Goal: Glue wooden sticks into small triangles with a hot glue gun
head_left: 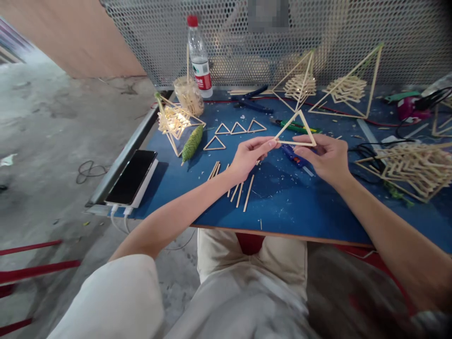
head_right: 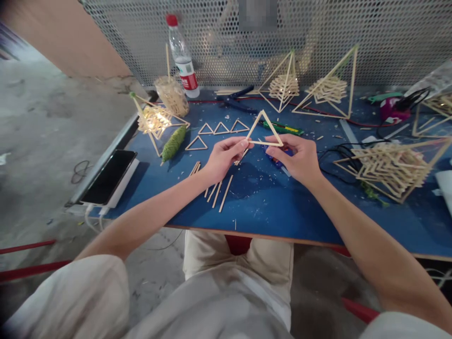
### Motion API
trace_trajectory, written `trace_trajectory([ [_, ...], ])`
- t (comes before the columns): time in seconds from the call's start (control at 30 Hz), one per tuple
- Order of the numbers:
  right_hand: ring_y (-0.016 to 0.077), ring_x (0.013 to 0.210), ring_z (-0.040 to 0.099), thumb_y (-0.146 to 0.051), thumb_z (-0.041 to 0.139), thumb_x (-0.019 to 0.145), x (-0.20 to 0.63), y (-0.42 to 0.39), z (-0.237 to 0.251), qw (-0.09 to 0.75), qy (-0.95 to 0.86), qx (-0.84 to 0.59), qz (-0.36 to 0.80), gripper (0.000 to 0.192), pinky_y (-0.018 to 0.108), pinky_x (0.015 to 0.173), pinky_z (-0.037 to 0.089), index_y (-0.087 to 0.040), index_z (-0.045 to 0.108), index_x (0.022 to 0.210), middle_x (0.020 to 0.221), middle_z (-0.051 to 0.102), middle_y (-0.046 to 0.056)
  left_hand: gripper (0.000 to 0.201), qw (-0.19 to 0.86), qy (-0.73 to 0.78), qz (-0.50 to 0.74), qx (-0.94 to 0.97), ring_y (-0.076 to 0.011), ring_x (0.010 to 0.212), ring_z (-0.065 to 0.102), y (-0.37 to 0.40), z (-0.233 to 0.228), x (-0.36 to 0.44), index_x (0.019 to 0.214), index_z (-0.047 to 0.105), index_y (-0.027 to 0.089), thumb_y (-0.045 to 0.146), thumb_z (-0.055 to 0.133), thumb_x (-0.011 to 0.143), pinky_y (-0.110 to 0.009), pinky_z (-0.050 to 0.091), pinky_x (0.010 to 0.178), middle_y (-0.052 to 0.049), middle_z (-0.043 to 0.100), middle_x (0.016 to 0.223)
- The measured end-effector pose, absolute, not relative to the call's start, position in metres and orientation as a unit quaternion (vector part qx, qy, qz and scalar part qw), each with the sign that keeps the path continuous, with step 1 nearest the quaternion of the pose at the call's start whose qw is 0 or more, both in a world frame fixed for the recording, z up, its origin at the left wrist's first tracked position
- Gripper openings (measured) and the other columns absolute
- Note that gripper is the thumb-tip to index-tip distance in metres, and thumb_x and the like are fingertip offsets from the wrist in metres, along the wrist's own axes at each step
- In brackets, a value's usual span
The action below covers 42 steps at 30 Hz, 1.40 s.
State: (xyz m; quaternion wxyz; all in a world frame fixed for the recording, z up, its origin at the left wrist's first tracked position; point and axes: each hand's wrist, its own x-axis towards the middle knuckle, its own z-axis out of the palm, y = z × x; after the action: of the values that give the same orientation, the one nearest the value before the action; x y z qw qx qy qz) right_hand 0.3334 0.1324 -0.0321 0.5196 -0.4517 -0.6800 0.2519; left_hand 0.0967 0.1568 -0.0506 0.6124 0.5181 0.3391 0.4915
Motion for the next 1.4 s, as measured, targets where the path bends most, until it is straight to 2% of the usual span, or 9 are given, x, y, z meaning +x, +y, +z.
trace_trajectory([
  [0.1,0.0227,0.071,0.077,-0.052,0.096,0.083,0.331,0.128,-0.032,0.533,-0.669,-0.444,0.268,0.027,0.044,0.069,0.068,-0.04,0.091,0.107,0.093,0.086,-0.001,0.033,0.597,0.326,0.493,0.542,-0.0107,0.073,0.065,0.153,-0.056,0.101,0.106,0.088,0.026,0.055,0.09,0.09,-0.027,0.051,0.066,-0.005,0.087,0.102],
  [0.27,0.019,0.068,0.074,-0.047,0.088,0.091,0.326,0.126,-0.032,0.555,-0.649,-0.434,0.287,0.015,0.039,0.064,0.063,-0.034,0.089,0.084,0.094,0.087,0.0,0.039,0.549,0.324,0.463,0.616,-0.0192,0.09,0.076,0.146,-0.055,0.102,0.102,0.089,0.023,0.06,0.089,0.089,-0.032,0.058,0.078,-0.008,0.088,0.104],
  [0.4,0.0163,0.066,0.068,-0.046,0.088,0.093,0.326,0.131,-0.036,0.592,-0.616,-0.401,0.33,0.013,0.037,0.065,0.059,-0.034,0.087,0.089,0.088,0.083,-0.002,0.039,0.426,0.331,0.444,0.715,-0.0208,0.085,0.072,0.145,-0.045,0.095,0.111,0.087,0.025,0.059,0.086,0.093,-0.036,0.057,0.082,-0.008,0.087,0.108],
  [0.53,0.0177,0.068,0.068,-0.048,0.089,0.092,0.328,0.136,-0.039,0.602,-0.604,-0.403,0.334,0.014,0.038,0.067,0.058,-0.034,0.088,0.089,0.085,0.082,-0.001,0.077,0.268,0.366,0.49,0.745,-0.0335,0.12,0.07,0.15,-0.03,0.082,0.135,0.078,0.027,0.066,0.101,0.072,-0.046,0.055,0.107,-0.014,0.077,0.14],
  [0.7,0.0209,0.065,0.066,-0.06,0.088,0.091,0.328,0.136,-0.042,0.561,-0.618,-0.427,0.348,0.021,0.042,0.061,0.058,-0.039,0.088,0.091,0.081,0.08,0.001,0.09,0.195,0.381,0.507,0.748,-0.0457,0.156,0.047,0.158,-0.018,0.067,0.136,0.075,0.027,0.08,0.098,0.066,-0.055,0.042,0.123,-0.016,0.065,0.156],
  [0.87,0.021,0.066,0.067,-0.065,0.086,0.091,0.323,0.133,-0.042,0.531,-0.637,-0.44,0.343,0.027,0.043,0.061,0.061,-0.038,0.088,0.092,0.083,0.081,0.001,0.105,0.162,0.351,0.493,0.779,-0.0485,0.155,0.047,0.161,-0.022,0.064,0.14,0.075,0.027,0.084,0.099,0.056,-0.057,0.03,0.131,-0.018,0.063,0.159],
  [1.0,0.0182,0.065,0.065,-0.062,0.089,0.089,0.317,0.128,-0.036,0.521,-0.638,-0.444,0.353,0.031,0.04,0.062,0.06,-0.031,0.088,0.09,0.082,0.081,0.003,0.095,0.191,0.369,0.489,0.767,-0.0486,0.153,0.047,0.161,-0.023,0.065,0.139,0.077,0.028,0.081,0.098,0.063,-0.057,0.032,0.129,-0.018,0.065,0.156],
  [1.13,0.019,0.065,0.065,-0.065,0.091,0.086,0.319,0.131,-0.037,0.516,-0.641,-0.44,0.359,0.03,0.04,0.062,0.06,-0.035,0.089,0.089,0.081,0.082,0.002,0.085,0.213,0.382,0.483,0.758,-0.0476,0.152,0.048,0.163,-0.024,0.066,0.139,0.077,0.029,0.074,0.098,0.071,-0.057,0.034,0.126,-0.017,0.066,0.151],
  [1.4,0.0204,0.066,0.069,-0.059,0.09,0.089,0.329,0.139,-0.046,0.497,-0.654,-0.435,0.37,0.024,0.04,0.062,0.061,-0.035,0.09,0.088,0.086,0.084,0.003,0.094,0.163,0.347,0.463,0.799,-0.0473,0.151,0.049,0.169,-0.027,0.066,0.144,0.074,0.026,0.079,0.095,0.069,-0.056,0.029,0.129,-0.018,0.066,0.155],
])
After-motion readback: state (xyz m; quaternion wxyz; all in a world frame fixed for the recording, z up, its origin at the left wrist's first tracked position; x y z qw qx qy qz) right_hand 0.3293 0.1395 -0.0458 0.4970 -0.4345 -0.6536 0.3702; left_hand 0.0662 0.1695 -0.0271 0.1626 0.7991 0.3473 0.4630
